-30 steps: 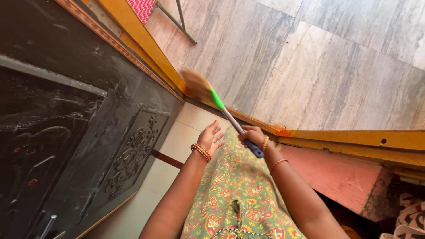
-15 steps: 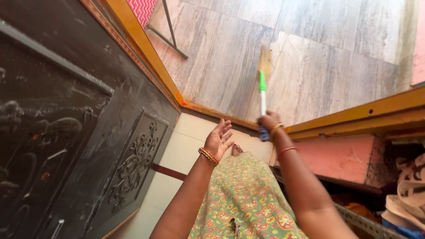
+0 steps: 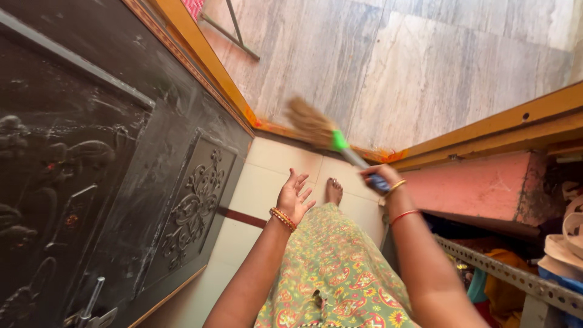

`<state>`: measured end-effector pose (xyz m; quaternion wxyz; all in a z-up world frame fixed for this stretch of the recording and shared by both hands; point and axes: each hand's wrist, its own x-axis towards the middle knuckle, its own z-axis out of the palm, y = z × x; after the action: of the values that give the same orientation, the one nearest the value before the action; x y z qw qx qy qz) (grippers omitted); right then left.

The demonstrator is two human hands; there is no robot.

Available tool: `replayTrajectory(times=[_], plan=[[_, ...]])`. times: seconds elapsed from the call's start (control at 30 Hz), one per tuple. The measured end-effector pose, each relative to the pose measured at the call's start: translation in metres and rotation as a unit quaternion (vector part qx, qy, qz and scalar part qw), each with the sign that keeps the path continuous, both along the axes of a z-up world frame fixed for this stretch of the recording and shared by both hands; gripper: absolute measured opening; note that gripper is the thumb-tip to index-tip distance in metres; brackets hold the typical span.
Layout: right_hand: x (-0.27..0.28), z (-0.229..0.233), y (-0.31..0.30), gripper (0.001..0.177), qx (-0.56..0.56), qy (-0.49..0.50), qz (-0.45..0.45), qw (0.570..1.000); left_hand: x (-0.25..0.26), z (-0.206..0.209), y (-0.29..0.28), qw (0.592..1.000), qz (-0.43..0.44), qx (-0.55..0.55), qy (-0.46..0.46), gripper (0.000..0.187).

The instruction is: The person sweeps a tiled balcony floor with a broom, moving a cot and shifting shoes to ensure all areas are reached.

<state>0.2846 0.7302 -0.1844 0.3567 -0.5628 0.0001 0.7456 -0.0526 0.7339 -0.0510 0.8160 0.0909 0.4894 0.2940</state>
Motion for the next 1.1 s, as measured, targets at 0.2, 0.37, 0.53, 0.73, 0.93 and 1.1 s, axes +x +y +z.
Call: replayTrajectory(times=[0.2,0.37,0.53,0.73,0.93,1.1], plan=[[0.055,0.062,0.007,0.012,-0.027,-0.367,-0.031,0.929,0.035,-0.016,0.001,0.997,-0.062,-0.012,-0.035,0.077],[-0.024,0.087,0.028,0.02,0.111,-0.461,-0.045,0.879,0.079,-0.013,0.018,0.991,-0.113,0.019,-0.072,0.08],[-0.058,0.096,-0.002,0.037,0.148,-0.15,-0.156,0.965,0.115,-0.019,0.028,0.986,-0.165,0.009,-0.004,0.081],[-0.003,0.059,-0.025,0.02,-0.015,-0.183,-0.055,0.982,0.142,-0.016,0.007,0.967,-0.228,-0.042,-0.11,0.062],[-0.023,0.002,0.002,0.018,-0.034,-0.464,-0.042,0.884,0.175,-0.01,-0.001,0.977,-0.211,0.017,-0.023,0.045],[-0.057,0.004,-0.005,0.023,0.105,-0.436,-0.241,0.861,0.155,-0.026,-0.004,0.971,-0.212,0.108,0.013,0.054]])
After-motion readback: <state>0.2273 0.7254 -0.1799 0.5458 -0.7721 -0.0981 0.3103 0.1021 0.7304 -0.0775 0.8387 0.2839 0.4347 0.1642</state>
